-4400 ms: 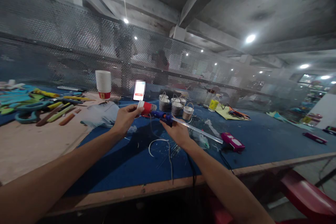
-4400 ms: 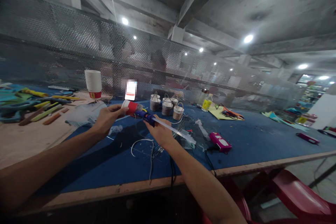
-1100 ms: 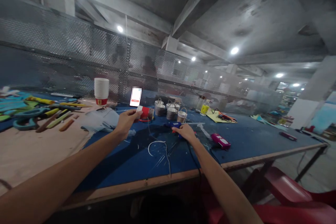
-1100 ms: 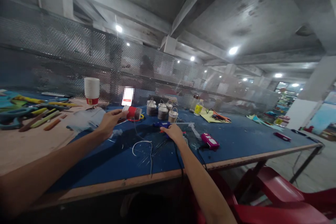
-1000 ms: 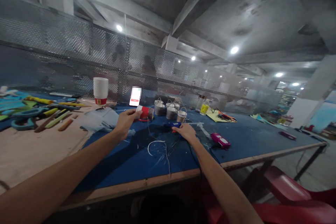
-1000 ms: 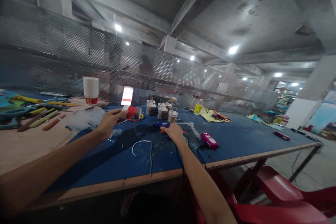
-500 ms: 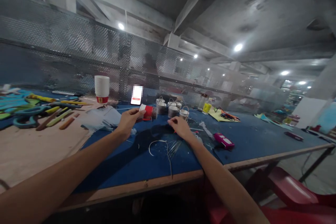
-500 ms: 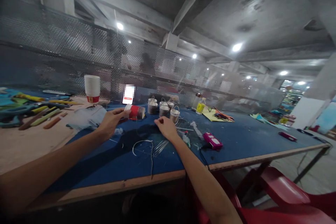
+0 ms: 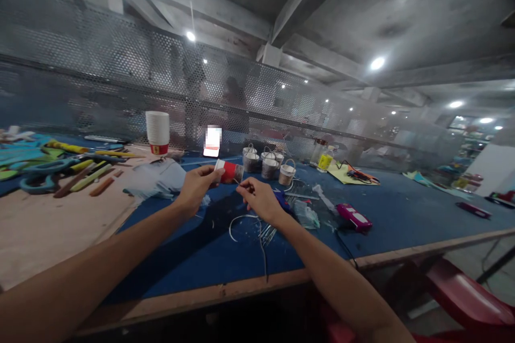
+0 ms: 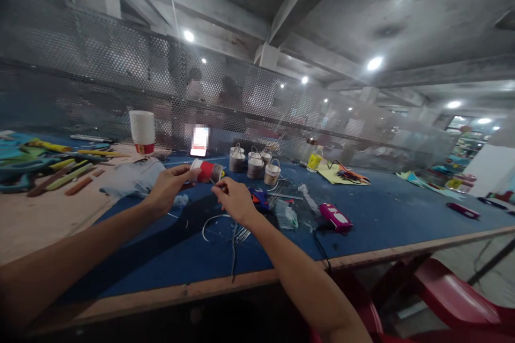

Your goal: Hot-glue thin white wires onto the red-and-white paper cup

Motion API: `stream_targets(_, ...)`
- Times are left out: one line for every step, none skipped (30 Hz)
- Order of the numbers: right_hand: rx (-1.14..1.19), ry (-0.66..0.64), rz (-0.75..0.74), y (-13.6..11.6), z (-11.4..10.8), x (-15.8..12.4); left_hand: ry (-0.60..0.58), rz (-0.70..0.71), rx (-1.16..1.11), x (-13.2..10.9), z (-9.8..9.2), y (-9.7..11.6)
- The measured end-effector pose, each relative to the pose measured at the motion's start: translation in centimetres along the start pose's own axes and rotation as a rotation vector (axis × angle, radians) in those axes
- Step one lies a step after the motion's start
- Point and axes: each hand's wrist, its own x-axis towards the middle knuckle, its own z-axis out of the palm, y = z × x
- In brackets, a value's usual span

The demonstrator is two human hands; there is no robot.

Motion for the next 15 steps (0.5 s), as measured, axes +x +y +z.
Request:
stream_targets(-0.095, 0.050, -0.051, -0.2, -0.2, -0.1, -0.005, 0.001, 0.013, -0.1, 0.1, 0.0)
stream_targets(-0.182, 0.094, -0.098, -0.5, -0.3, -0.3, -0.009, 0.001, 0.024, -0.2, 0.1, 0.1)
stream_targets(-0.253, 0.128, -0.139, -0.7, -0.5, -0.4, -0.015, 0.003, 0.034, -0.3, 0.2, 0.1)
stream_targets(-0.302, 0.153, -0.172, -1.0, -0.6, -0.5, -0.022, 0.008, 0.044, -0.4, 0.3, 0.1)
stream_targets(-0.333, 0.169, -0.198, -1.1, -0.7, -0.6, -0.030, 0.013, 0.054, -0.5, 0.3, 0.1)
stream_targets(-0.351, 0.182, -0.216, -1.3, -0.9, -0.6, -0.041, 0.018, 0.062, -0.6, 0.4, 0.1)
stream_targets(-0.361, 0.196, -0.230, -1.3, -1.0, -0.7, -0.051, 0.021, 0.070, -0.7, 0.4, 0.2)
stream_targets(-0.365, 0.210, -0.243, -1.3, -1.1, -0.7, -0.061, 0.021, 0.077, -0.7, 0.5, 0.2)
stream_targets(-0.364, 0.224, -0.254, -1.3, -1.1, -0.7, -0.068, 0.019, 0.083, -0.8, 0.6, 0.2)
stream_targets(-0.360, 0.237, -0.265, -1.2, -1.2, -0.7, -0.074, 0.019, 0.087, -0.9, 0.6, 0.3)
stream_targets(-0.354, 0.246, -0.275, -1.1, -1.3, -0.6, -0.080, 0.021, 0.092, -0.9, 0.7, 0.4)
stream_targets(-0.345, 0.255, -0.283, -1.0, -1.4, -0.5, -0.087, 0.024, 0.096, -1.0, 0.8, 0.4)
stream_targets(-0.335, 0.261, -0.288, -1.0, -1.5, -0.5, -0.095, 0.028, 0.099, -1.1, 0.8, 0.5)
stream_targets(-0.325, 0.267, -0.291, -0.9, -1.5, -0.4, -0.102, 0.034, 0.103, -1.1, 0.9, 0.6)
stream_targets(-0.314, 0.273, -0.292, -0.8, -1.6, -0.3, -0.109, 0.039, 0.108, -1.2, 1.0, 0.7)
